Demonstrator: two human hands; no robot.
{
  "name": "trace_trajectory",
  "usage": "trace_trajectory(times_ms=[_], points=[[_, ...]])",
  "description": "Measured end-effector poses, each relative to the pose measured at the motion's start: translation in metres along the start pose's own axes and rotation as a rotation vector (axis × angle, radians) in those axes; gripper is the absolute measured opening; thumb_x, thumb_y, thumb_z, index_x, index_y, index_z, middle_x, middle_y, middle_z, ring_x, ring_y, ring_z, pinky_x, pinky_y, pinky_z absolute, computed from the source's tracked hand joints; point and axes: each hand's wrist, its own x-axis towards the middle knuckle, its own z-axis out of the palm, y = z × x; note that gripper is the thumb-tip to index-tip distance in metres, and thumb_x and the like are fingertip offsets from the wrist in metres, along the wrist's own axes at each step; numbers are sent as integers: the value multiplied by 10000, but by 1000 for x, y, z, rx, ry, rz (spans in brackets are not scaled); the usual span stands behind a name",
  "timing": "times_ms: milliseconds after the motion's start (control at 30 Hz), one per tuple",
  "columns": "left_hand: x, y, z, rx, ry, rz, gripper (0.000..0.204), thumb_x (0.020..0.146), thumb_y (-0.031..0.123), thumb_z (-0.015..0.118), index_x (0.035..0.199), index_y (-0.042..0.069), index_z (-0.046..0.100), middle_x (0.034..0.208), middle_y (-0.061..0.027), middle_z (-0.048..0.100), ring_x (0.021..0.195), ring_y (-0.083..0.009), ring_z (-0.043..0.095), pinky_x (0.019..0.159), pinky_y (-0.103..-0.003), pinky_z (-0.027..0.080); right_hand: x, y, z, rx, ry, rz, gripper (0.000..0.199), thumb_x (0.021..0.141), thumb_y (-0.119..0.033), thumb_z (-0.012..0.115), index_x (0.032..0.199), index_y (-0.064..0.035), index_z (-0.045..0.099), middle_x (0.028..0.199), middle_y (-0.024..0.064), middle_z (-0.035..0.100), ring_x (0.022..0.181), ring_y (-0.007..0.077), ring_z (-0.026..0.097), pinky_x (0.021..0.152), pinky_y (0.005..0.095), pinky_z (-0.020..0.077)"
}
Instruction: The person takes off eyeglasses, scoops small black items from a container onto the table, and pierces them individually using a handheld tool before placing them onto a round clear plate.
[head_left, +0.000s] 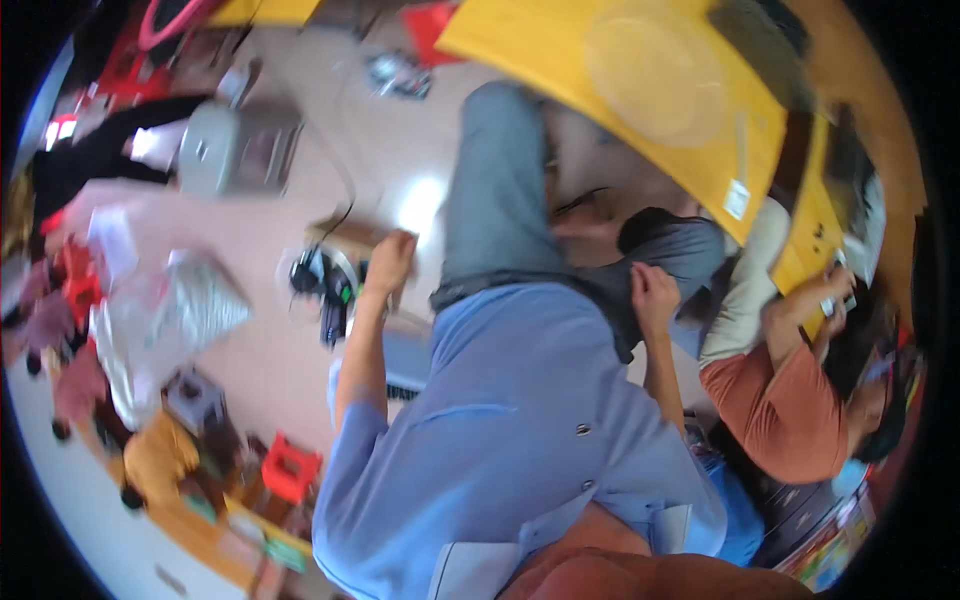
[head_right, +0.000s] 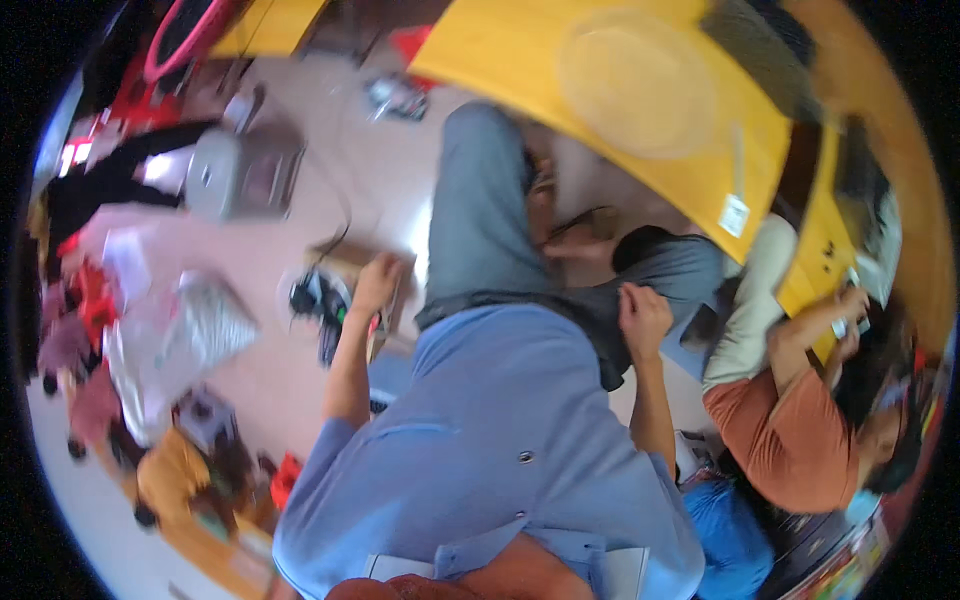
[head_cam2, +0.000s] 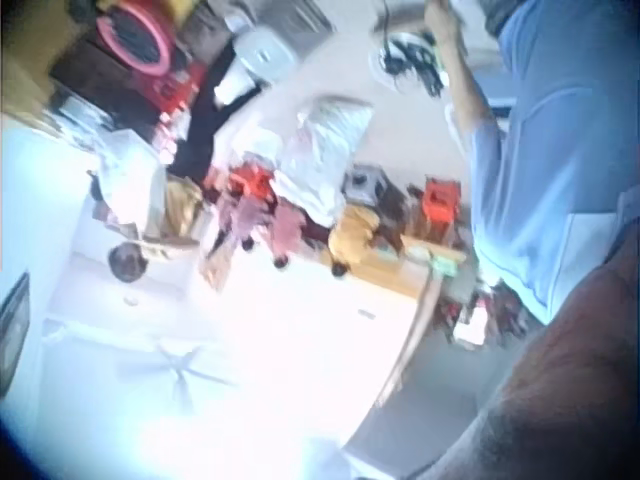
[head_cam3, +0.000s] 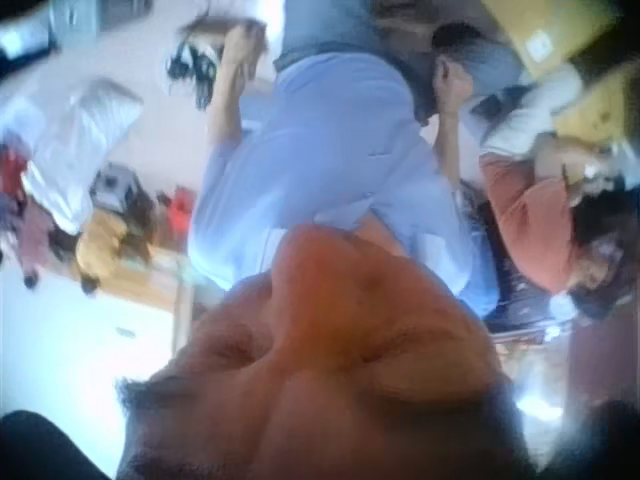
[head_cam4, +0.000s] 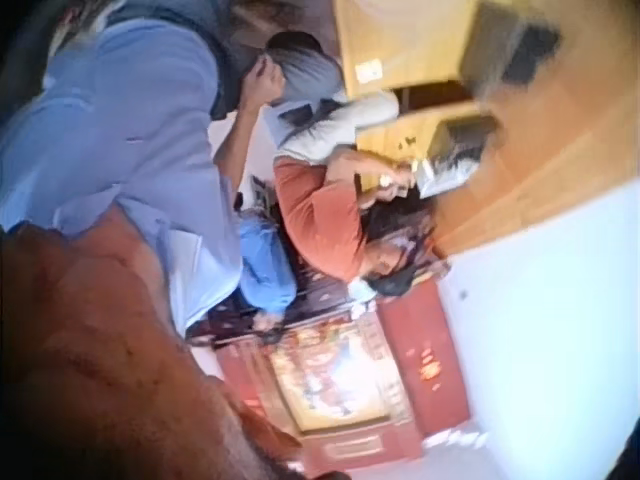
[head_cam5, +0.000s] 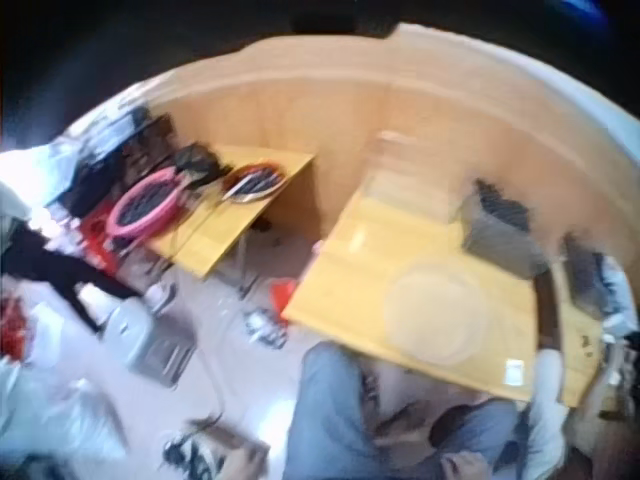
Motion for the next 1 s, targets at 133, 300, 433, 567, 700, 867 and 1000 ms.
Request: trace_trajectory(times_ms=[133,300,433,567,700,867,1000], points=[[-102,-11,-12,-390,357,-210,377,1026,191,584,1363,23,562,1236,-182,653,1032,-277,672,865,-383,540,20,-40,46,246,-159,-182,84,844,-136,766,910,-91,741,777,91,669,707,302,659,655,408,515],[-164,15,-8,-120,514,-145,533,968,144,653,1445,4,460,1408,-236,492,1248,-372,518,1054,-445,434,82,-118,52,549,-140,-270,313,822,-83,786,1118,-38,696,817,96,674,691,259,672,652,360,537],[-203,16,8,54,561,-271,648,946,191,695,1501,17,408,1548,-309,324,1433,-463,334,1192,-519,280,128,-181,-30,918,68,-212,477,805,-9,766,1257,19,617,948,133,690,727,209,682,676,320,557],[-237,19,27,30,607,-353,698,944,203,700,1538,29,377,1616,-308,248,1485,-469,270,1224,-522,235,144,-192,-50,1019,321,-379,399,824,-7,731,1211,20,640,971,152,692,757,224,692,668,323,559],[-253,44,44,22,529,-331,721,930,194,714,1547,42,371,1632,-304,223,1494,-471,256,1224,-531,232,145,-190,-19,885,-2,-410,285,843,-33,713,1126,-14,684,899,132,702,752,264,697,622,351,545],[-243,67,52,88,503,-285,782,897,182,740,1567,78,352,1641,-298,190,1489,-488,251,1222,-542,237,62,-166,43,588,-175,-580,136,839,-113,759,958,-82,701,757,49,634,650,244,626,593,360,500],[-252,79,60,211,475,-273,862,833,233,793,1563,92,355,1617,-320,213,1443,-535,277,1195,-592,256,-4,-135,49,427,-391,-536,97,839,-176,738,878,-102,690,729,31,606,632,241,612,603,361,492]])
